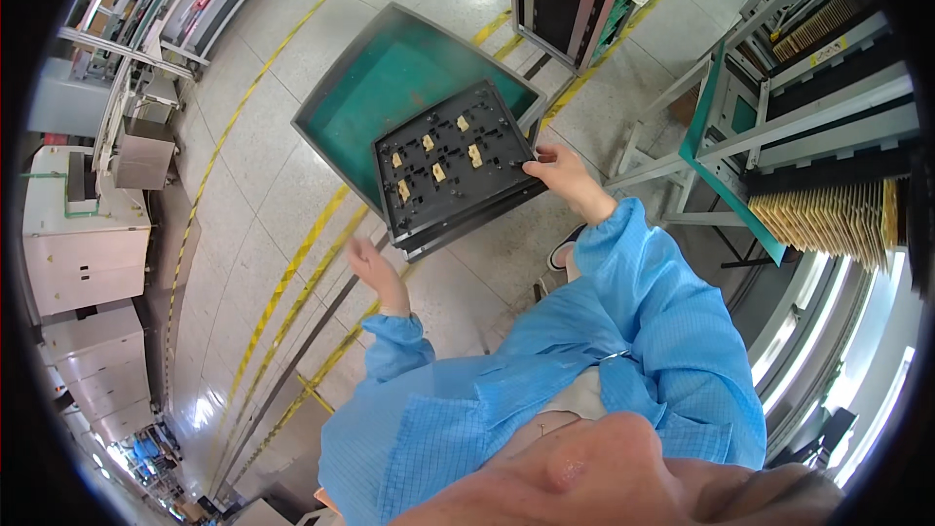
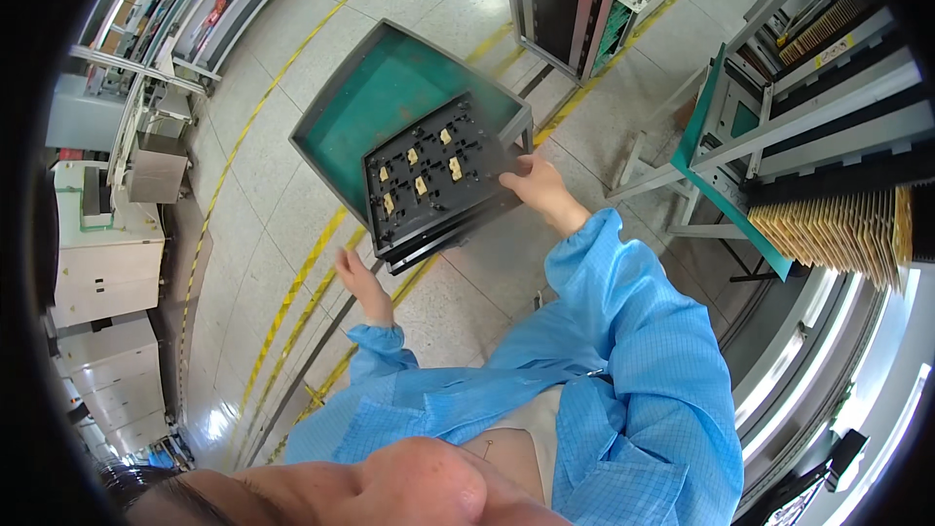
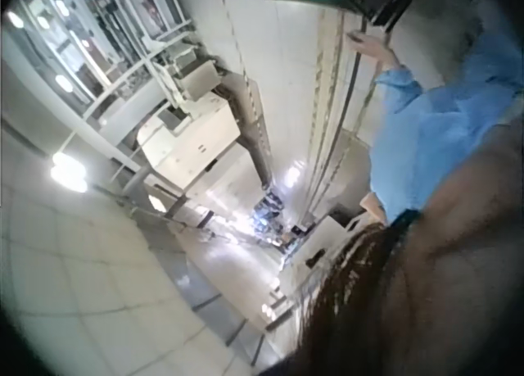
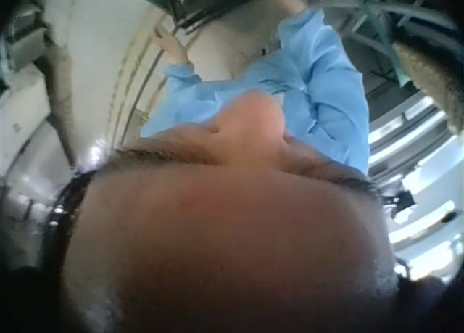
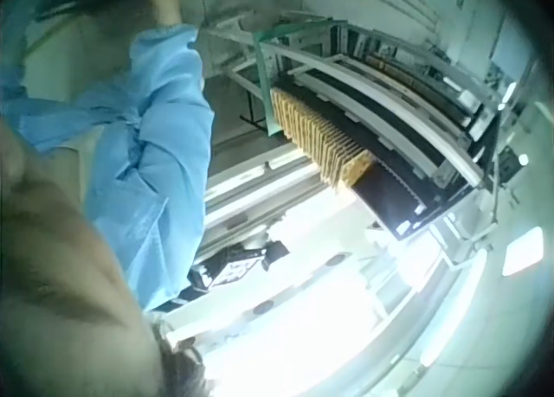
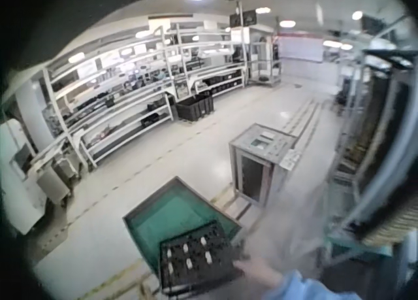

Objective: Manual assembly of electronic components onto printed circuit boards at an assembly line station.

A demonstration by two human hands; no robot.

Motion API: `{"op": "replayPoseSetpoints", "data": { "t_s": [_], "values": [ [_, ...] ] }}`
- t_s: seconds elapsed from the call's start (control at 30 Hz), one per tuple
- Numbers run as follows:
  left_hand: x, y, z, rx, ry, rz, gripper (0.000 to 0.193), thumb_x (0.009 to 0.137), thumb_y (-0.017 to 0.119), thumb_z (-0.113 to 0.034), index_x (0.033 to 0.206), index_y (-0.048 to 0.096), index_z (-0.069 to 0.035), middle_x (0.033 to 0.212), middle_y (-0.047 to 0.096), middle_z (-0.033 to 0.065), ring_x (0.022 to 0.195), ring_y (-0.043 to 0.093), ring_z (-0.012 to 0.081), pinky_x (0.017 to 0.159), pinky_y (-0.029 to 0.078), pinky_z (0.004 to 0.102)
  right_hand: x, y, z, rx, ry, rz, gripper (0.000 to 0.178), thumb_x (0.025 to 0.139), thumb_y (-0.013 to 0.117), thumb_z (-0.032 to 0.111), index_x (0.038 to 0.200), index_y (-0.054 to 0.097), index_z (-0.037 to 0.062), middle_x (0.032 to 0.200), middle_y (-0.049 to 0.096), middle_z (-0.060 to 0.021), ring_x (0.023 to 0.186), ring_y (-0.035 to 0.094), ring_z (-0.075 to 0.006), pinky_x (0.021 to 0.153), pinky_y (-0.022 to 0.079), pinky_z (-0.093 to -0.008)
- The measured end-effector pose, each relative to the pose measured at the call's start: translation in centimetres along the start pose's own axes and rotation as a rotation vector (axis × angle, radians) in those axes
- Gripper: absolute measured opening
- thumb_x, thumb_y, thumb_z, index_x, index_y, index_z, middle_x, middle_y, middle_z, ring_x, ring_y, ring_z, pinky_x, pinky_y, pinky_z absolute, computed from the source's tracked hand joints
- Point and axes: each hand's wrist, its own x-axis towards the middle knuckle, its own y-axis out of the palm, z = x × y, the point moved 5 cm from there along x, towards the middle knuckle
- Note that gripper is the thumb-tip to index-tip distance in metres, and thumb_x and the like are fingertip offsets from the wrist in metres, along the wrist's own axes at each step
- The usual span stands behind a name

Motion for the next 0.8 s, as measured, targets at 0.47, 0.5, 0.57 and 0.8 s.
{"op": "replayPoseSetpoints", "data": {
  "t_s": [0.47, 0.5, 0.57, 0.8],
  "values": [
    [0.9, 2.3, 8.7, -0.508, -0.498, 0.422, 0.055, 0.093, 0.053, -0.061, 0.117, 0.061, -0.012, 0.103, 0.066, 0.0030, 0.091, 0.061, 0.0184, 0.081, 0.048, 0.0388, 0.9, 3.1, 0.0, 0.523, 0.219, 0.264, 0.032, 0.087, 0.063, 0.026, 0.104, 0.068, 0.0000, 0.092, 0.069, -0.0065, 0.080, 0.065, -0.0159, 0.070, 0.053, -0.0317],
    [1.8, 1.3, 6.5, -0.413, -0.405, 0.346, 0.059, 0.092, 0.053, -0.062, 0.111, 0.064, -0.007, 0.094, 0.066, 0.0053, 0.082, 0.063, 0.0167, 0.075, 0.051, 0.0346, 1.3, 3.4, -0.7, 0.539, 0.180, 0.249, 0.033, 0.086, 0.063, 0.027, 0.103, 0.068, -0.0008, 0.093, 0.070, -0.0077, 0.079, 0.066, -0.0166, 0.069, 0.053, -0.0328],
    [1.8, 0.2, 2.7, -0.496, -0.531, 0.447, 0.064, 0.092, 0.053, -0.064, 0.104, 0.065, -0.002, 0.086, 0.064, 0.0074, 0.073, 0.063, 0.0167, 0.068, 0.054, 0.0298, 0.0, 3.7, -0.2, 0.447, 0.135, 0.194, 0.035, 0.083, 0.065, 0.027, 0.101, 0.069, -0.0026, 0.092, 0.070, -0.0094, 0.078, 0.066, -0.0180, 0.069, 0.054, -0.0338],
    [1.7, -1.1, 3.4, -0.446, -0.656, 0.947, 0.037, 0.095, 0.065, -0.035, 0.111, 0.065, -0.003, 0.098, 0.070, 0.0086, 0.084, 0.069, 0.0210, 0.070, 0.057, 0.0350, -6.6, 4.1, -0.8, 0.218, -0.123, -0.149, 0.051, 0.081, 0.067, 0.026, 0.116, 0.062, -0.0098, 0.097, 0.069, -0.0154, 0.091, 0.064, -0.0217, 0.082, 0.051, -0.0369]
  ]
}}
